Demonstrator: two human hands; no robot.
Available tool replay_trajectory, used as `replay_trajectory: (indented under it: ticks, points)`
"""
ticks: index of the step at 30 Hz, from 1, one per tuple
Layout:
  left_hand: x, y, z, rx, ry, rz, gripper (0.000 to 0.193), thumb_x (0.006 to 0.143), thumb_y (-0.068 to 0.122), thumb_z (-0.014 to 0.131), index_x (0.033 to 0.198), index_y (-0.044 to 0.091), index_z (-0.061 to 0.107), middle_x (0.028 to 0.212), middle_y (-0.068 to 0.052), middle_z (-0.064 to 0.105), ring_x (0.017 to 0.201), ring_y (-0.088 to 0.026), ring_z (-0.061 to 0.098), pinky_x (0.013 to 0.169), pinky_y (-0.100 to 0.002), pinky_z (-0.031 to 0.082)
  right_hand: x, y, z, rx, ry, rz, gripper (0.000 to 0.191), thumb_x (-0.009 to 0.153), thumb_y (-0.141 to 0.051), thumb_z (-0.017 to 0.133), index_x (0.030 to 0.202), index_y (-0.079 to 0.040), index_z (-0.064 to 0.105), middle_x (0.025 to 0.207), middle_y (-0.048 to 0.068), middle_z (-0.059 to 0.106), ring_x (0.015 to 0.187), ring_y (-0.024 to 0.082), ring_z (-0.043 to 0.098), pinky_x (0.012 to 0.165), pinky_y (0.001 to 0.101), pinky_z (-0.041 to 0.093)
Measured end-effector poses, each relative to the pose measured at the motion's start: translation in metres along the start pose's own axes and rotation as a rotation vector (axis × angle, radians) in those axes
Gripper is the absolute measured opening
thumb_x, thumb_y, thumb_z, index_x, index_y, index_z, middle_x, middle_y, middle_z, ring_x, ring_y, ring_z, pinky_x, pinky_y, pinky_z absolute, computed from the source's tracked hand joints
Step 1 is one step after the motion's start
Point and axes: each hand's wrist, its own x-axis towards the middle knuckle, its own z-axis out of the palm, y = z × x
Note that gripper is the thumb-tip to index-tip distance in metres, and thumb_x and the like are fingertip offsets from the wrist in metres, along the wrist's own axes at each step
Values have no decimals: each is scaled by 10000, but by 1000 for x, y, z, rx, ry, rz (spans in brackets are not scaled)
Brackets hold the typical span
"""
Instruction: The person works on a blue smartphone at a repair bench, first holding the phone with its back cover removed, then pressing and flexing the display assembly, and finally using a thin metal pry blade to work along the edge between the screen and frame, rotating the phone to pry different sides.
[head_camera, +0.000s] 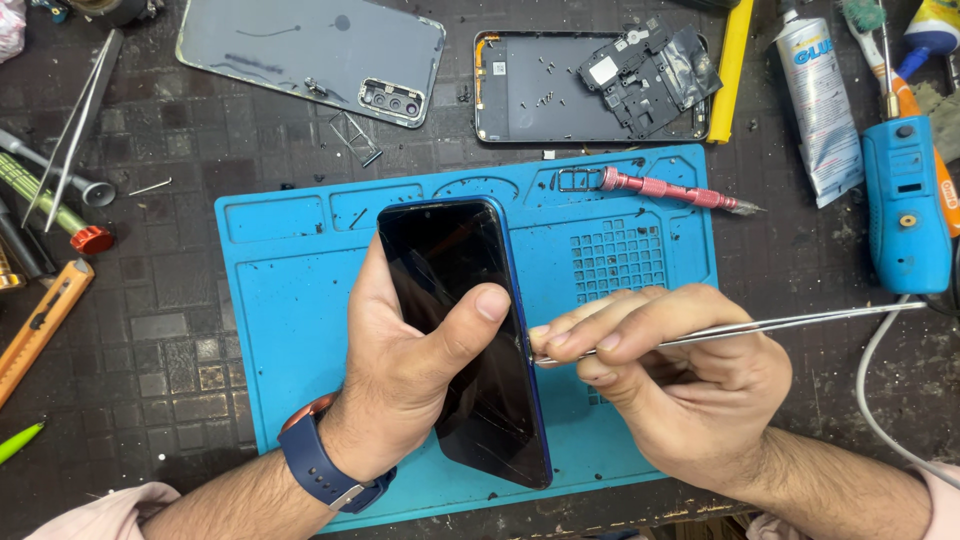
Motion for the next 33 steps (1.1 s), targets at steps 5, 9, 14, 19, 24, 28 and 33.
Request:
replay_trajectory:
  ticks: [5, 9, 14, 19, 24, 28, 33]
  points:
    - [0, 0, 0, -8, -1, 11, 576, 918, 238, 815, 1362, 13, 522, 1229, -55, 629, 1125, -131, 596, 1026, -320, 520, -1, 0, 0, -7, 1, -2, 145, 1031, 46, 682, 1113, -13, 579, 1001, 182, 742, 1023, 265, 773, 964, 454, 671]
    - [-1, 0, 2, -26, 2, 8, 582, 914, 233, 815, 1363, 15, 516, 1242, -53, 630, 1135, -132, 599, 1035, -322, 518, -1, 0, 0, 8, 6, 4, 153, 1030, 57, 687, 1115, -12, 581, 997, 175, 742, 1028, 260, 771, 982, 459, 682]
    - [0, 0, 4, -19, 5, 19, 587, 915, 218, 814, 1375, 12, 514, 1258, -60, 630, 1152, -139, 600, 1053, -331, 515, -1, -1, -1, -1, 9, 0, 149, 1020, 69, 689, 1100, -7, 588, 990, 181, 746, 1021, 263, 772, 975, 460, 679]
    - [-1, 1, 4, -22, 4, 26, 586, 920, 210, 811, 1382, 12, 510, 1272, -65, 633, 1167, -143, 602, 1070, -336, 514, -1, -1, 1, -9, 8, -13, 144, 1021, 73, 689, 1095, -1, 589, 982, 180, 745, 1011, 263, 774, 973, 468, 681]
    - [0, 2, 4, -17, 4, 23, 579, 927, 204, 813, 1381, 3, 515, 1265, -72, 634, 1158, -149, 603, 1065, -340, 516, 0, 0, 1, -24, 6, -22, 132, 1017, 73, 690, 1083, 4, 600, 973, 184, 748, 1003, 263, 776, 967, 468, 685]
    - [-1, 1, 3, -35, 5, 28, 597, 920, 215, 818, 1386, 13, 505, 1278, -67, 632, 1173, -146, 604, 1078, -340, 513, 2, -1, 2, -30, 2, -27, 120, 1013, 71, 696, 1077, 6, 618, 977, 179, 751, 1000, 260, 779, 961, 461, 688]
    - [0, 0, 3, -28, 19, 21, 603, 920, 218, 824, 1388, 9, 505, 1281, -74, 631, 1171, -149, 599, 1072, -347, 515, 5, -15, 9, -41, 9, -34, 111, 1010, 68, 701, 1074, 11, 631, 982, 175, 750, 1002, 259, 779, 962, 457, 687]
